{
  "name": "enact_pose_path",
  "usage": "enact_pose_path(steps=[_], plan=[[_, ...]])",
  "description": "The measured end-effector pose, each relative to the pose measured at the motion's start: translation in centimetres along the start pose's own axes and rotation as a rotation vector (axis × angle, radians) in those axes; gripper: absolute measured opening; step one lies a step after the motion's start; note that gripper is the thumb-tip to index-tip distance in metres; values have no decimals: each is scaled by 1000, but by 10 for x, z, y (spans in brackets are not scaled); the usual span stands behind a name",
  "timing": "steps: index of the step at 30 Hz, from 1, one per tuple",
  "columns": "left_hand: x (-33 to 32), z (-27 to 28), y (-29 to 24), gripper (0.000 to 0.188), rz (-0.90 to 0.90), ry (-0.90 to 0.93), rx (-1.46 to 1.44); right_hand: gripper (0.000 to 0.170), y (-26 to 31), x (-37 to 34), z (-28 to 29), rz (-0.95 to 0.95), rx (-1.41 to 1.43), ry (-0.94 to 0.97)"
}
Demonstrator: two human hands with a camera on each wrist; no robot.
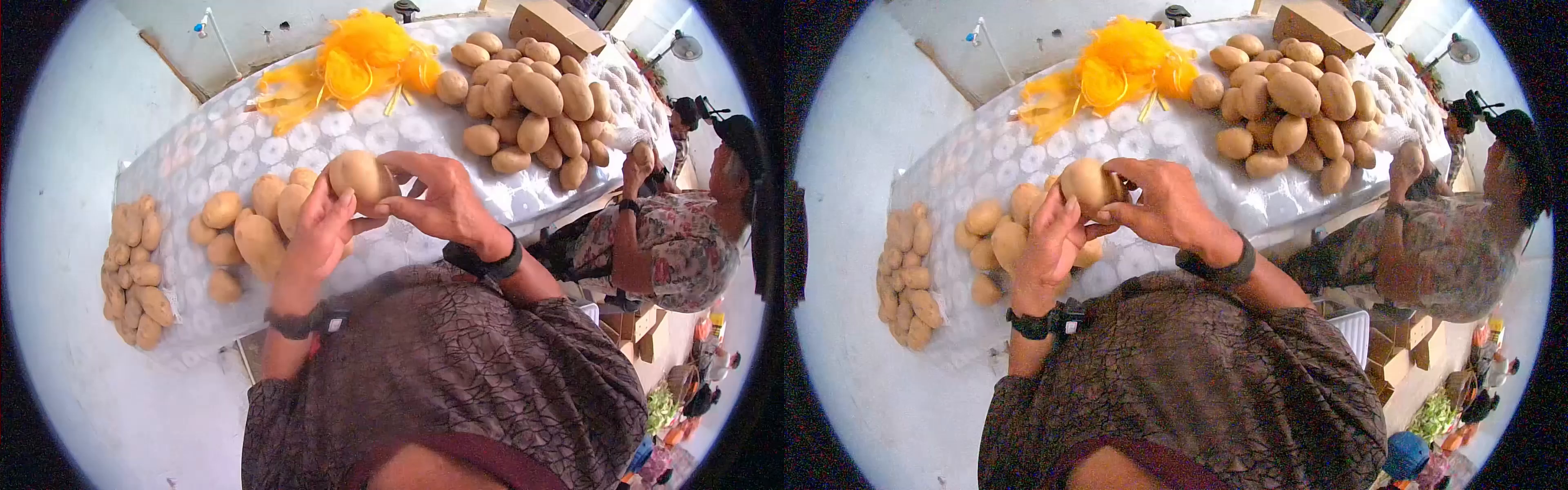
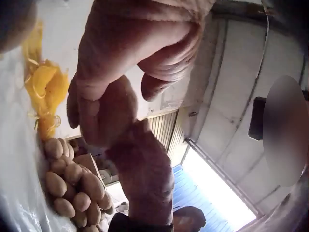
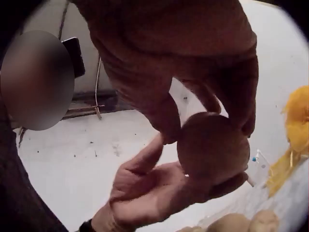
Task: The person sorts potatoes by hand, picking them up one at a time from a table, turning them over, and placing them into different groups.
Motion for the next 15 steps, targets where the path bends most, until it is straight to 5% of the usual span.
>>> enact_pose_path(steps=[2, 3, 5, 15], plan=[[-1, 3, 2, 67, 7, 17, -220, 48, 14, -9, 2, 343, -139, -35], [0, -1, 12, 67, 17, 16, -241, 48, 9, -15, 6, 324, -146, -24], [0, 0, 8, 66, -9, 53, -414, 45, 26, -22, 11, 613, -86, -107], [6, -8, 6, 72, -55, 92, -328, 65, 11, -30, 15, 527, -111, -83]])
Point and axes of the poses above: each hand's wrist, its own x-axis towards the middle knuckle, its own z-axis out of the back of the hand, y = z × x, the point moved 5 cm from there along x, towards the middle knuckle, and after that the axes turned 6 degrees about x, right-handed, at the moved point
